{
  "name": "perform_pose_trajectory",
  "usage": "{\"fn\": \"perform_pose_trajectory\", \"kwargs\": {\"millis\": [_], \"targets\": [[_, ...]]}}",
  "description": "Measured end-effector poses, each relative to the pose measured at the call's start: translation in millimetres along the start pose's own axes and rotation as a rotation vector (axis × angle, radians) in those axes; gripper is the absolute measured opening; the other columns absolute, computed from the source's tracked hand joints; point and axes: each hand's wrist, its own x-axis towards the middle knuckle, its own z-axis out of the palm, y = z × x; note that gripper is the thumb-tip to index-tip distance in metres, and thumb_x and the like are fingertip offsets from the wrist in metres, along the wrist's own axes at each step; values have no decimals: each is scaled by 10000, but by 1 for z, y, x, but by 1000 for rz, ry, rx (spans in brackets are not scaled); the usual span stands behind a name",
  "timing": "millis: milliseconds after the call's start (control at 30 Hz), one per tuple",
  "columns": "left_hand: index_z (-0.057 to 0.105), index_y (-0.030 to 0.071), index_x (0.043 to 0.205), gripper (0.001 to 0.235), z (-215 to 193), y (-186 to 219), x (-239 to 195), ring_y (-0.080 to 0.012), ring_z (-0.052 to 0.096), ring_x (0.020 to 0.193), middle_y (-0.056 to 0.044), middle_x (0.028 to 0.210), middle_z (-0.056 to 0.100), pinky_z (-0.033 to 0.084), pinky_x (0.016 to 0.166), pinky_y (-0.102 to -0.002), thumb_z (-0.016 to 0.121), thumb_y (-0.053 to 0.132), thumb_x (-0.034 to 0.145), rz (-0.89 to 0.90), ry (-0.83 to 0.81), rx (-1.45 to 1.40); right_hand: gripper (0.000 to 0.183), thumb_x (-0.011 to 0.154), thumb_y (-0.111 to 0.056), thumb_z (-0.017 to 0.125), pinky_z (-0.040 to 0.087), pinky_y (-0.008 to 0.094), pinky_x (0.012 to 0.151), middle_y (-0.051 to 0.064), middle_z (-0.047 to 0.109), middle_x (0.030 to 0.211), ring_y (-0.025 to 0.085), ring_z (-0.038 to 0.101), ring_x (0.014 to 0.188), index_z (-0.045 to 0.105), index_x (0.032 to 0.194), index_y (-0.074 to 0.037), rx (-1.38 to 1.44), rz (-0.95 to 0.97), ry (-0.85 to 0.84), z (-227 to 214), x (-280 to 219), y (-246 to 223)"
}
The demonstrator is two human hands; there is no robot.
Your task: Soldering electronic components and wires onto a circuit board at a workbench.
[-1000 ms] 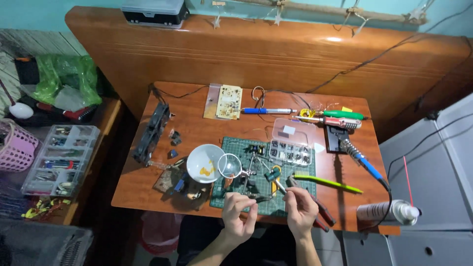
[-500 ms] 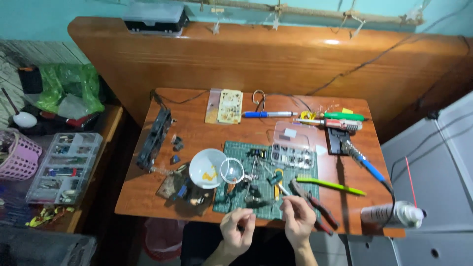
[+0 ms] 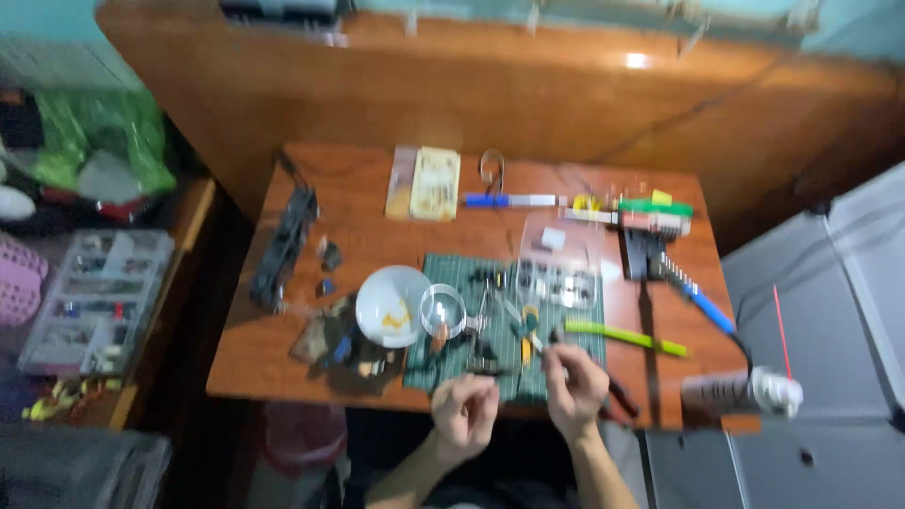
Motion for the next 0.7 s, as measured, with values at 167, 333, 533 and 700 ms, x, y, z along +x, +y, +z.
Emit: {"fn": "perform_pose_trajectory", "kwargs": {"millis": [167,333,533,700], "targets": [[612,85,1063,111,-8,16,-26,-113,392,424,-26,614,529,348,401,-247,622,88,952,-65,-14,-40,143,955,-112,584,511,205,570,58,655,714,103,620,586,680,936,-8,56,81,47,-1,-29,-8],[614,96,1069,112,-10,20,-35,-114,370,420,-19,592,495,333,397,-247,621,110,959,-99,-29,-21,144,961,-112,580,508,203,568,55,654,722,102,619,594,683,952,-11,80,106,51,-2,-38,-14],[613,88,1010,83,3,10,-9,-145,432,421,-31,594,551,406,430,-285,625,113,932,-103,-12,17,121,926,-99,604,468,211,505,48,615,655,91,551,527,674,907,-3,72,212,115,6,-26,18],[620,92,1058,88,-1,3,-18,-137,368,417,-23,575,489,373,430,-285,613,93,970,-71,-52,-102,123,949,-56,567,456,216,526,58,638,705,102,555,541,673,930,4,84,101,81,12,-16,10]]}}
